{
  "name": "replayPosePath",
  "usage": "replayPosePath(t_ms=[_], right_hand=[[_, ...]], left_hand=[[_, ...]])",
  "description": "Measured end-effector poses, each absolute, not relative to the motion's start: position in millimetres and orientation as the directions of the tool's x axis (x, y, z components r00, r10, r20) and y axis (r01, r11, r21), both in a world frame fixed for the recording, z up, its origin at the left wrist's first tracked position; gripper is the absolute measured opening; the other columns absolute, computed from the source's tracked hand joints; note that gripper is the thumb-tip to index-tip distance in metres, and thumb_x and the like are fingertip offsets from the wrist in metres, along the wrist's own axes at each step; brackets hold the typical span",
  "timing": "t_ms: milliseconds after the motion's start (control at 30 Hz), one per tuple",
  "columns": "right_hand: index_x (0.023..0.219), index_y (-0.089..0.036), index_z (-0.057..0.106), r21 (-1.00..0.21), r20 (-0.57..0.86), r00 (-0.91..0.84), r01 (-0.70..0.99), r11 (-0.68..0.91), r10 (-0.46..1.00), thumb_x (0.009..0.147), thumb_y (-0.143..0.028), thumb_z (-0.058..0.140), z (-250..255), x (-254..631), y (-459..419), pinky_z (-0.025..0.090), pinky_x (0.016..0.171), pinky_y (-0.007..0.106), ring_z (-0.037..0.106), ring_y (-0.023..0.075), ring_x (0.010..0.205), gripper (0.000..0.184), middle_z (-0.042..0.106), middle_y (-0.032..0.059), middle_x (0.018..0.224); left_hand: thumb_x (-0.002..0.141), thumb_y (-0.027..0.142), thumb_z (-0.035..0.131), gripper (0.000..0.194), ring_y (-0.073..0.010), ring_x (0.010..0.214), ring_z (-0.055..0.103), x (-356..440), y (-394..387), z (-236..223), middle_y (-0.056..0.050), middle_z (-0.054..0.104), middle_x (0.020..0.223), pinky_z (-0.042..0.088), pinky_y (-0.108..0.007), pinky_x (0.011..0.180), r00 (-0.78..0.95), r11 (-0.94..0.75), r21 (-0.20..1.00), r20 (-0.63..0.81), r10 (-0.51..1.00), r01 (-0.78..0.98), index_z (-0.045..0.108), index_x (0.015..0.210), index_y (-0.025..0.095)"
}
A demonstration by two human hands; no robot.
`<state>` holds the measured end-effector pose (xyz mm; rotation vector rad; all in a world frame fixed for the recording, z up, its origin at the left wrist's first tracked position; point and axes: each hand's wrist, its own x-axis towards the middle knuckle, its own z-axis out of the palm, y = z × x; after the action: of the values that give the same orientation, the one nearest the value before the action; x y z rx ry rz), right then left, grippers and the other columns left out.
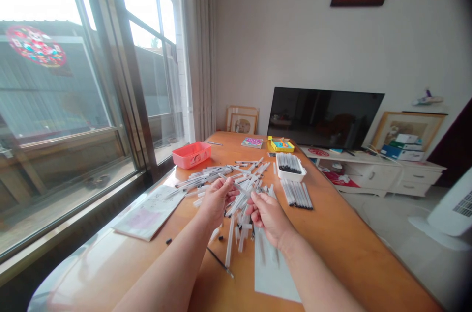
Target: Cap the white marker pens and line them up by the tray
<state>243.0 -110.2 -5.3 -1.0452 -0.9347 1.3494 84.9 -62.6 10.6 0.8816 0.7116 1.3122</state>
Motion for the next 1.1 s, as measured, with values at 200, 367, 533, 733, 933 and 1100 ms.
replayPosePath(t_ms=[200,367,533,733,933,1100], right_hand=[[0.081,-0.018,0.059,-0.966,-0.005,0.023,-0.259,0.002,1.0,0.079,-0.058,0.076,-6.0,243.5,-110.9,0.026,0.04,0.018,0.044,0.0067,0.047,0.044,0.063,-0.0006,0.066],[0.083,-0.02,0.061,-0.971,0.216,0.091,0.126,0.204,0.972,0.086,-0.055,0.067,-12.0,241.2,-109.5,0.04,0.05,0.024,0.056,0.0134,0.055,0.036,0.067,0.0013,0.07],[0.081,-0.022,0.06,-0.844,0.397,0.067,0.418,0.335,0.915,0.093,-0.043,0.059,-10.1,240.6,-113.3,0.041,0.056,0.027,0.056,0.0157,0.057,0.024,0.062,-0.0015,0.063],[0.081,-0.024,0.057,-0.741,0.46,0.023,0.56,0.37,0.888,0.093,-0.034,0.056,-4.9,239.5,-116.0,0.039,0.061,0.027,0.057,0.0167,0.063,0.016,0.065,-0.0004,0.069],[0.081,-0.023,0.057,-0.774,0.449,0.054,0.523,0.357,0.892,0.092,-0.035,0.058,-5.8,238.5,-115.4,0.04,0.06,0.026,0.058,0.0164,0.062,0.017,0.066,0.0001,0.07],[0.083,-0.022,0.059,-0.861,0.379,0.098,0.401,0.312,0.92,0.091,-0.042,0.061,-13.1,242.9,-109.9,0.042,0.055,0.027,0.058,0.0163,0.058,0.022,0.065,-0.0008,0.067]], left_hand=[[0.075,0.04,0.086,0.042,-0.0125,0.073,0.068,88.5,-68.2,10.9,-0.007,0.073,0.098,0.05,-0.025,0.068,0.322,0.061,0.89,0.099,0.941,-0.452,0.065,0.105,0.018],[0.071,0.042,0.088,0.038,-0.0095,0.063,0.061,91.3,-64.7,5.4,-0.002,0.066,0.073,0.047,-0.023,0.064,0.186,0.065,0.897,0.019,0.982,-0.438,0.061,0.077,0.016],[0.071,0.049,0.087,0.045,-0.007,0.053,0.053,92.8,-64.2,1.8,0.002,0.061,0.064,0.039,-0.021,0.054,0.115,0.055,0.913,-0.009,0.993,-0.404,0.054,0.073,0.018],[0.068,0.057,0.086,0.053,-0.0057,0.049,0.047,95.0,-64.1,-1.8,0.002,0.06,0.062,0.034,-0.021,0.05,0.045,0.059,0.933,-0.046,0.998,-0.354,0.049,0.071,0.019],[0.073,0.056,0.083,0.046,-0.0073,0.054,0.056,92.0,-65.9,3.4,-0.001,0.068,0.076,0.04,-0.021,0.053,0.102,0.095,0.932,-0.064,0.993,-0.349,0.059,0.083,0.018],[0.077,0.041,0.084,0.042,-0.0095,0.066,0.062,89.9,-65.9,7.2,-0.009,0.074,0.104,0.047,-0.022,0.059,0.275,0.096,0.894,0.031,0.961,-0.438,0.066,0.108,0.018]])
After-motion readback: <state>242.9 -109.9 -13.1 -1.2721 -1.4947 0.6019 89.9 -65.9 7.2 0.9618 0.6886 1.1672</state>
